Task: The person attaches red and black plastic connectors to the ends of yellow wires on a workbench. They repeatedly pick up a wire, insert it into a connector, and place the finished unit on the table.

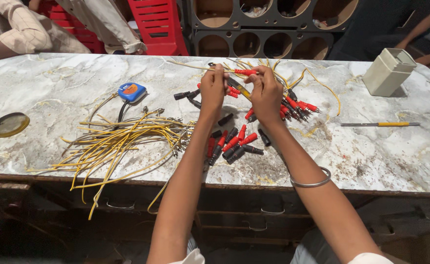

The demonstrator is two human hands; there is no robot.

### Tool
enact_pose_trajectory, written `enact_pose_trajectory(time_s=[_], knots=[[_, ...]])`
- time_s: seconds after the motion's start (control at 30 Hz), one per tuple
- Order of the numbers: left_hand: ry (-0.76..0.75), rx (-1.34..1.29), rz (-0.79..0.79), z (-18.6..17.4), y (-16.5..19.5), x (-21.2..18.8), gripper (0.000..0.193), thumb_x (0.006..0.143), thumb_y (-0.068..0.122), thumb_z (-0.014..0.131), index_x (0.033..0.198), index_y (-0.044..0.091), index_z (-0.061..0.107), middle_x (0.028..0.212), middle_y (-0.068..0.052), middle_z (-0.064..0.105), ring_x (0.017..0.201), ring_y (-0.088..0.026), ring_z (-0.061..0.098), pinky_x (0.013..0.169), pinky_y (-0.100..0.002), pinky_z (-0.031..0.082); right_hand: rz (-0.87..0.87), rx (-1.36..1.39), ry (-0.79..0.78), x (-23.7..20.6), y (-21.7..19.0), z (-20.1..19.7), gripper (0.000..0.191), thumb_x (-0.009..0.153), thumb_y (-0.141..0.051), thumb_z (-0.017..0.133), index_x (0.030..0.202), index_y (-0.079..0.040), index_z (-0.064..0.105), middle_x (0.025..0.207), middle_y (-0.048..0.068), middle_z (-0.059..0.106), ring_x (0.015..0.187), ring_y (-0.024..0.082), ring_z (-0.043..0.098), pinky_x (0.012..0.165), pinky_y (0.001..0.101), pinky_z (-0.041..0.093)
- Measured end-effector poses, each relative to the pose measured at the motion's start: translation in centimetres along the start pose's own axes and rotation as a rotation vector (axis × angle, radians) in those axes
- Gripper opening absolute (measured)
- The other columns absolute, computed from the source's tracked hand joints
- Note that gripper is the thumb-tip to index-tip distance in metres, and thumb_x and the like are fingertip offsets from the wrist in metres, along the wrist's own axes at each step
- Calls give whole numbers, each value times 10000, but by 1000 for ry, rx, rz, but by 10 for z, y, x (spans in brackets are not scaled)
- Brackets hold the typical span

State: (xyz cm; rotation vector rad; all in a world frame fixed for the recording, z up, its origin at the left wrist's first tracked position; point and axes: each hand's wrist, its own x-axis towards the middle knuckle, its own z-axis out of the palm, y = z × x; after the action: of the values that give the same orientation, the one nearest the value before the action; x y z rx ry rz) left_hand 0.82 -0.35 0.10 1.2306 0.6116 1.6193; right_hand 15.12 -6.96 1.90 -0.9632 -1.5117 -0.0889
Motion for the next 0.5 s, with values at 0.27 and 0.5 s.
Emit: enact_pose_trajectory(time_s=[0.27,0.5], knots=[[84,43,-47,2,-1,0,422,1057,402,515,831,51,577,639,21,492,534,-65,452,475,-238,394,-61,-26,23,-1,0,0,106,1092,-85,579,1150,3,570,854,85,767,684,202,698,637,329,515],[9,-51,8,6,-2,-5,420,1072,385,524,883,19,609,678,9,533,570,-56,492,507,-234,433,-42,0,-4,-3,-5,1,86,1073,-83,582,1108,-4,587,878,112,769,811,237,784,689,347,573]])
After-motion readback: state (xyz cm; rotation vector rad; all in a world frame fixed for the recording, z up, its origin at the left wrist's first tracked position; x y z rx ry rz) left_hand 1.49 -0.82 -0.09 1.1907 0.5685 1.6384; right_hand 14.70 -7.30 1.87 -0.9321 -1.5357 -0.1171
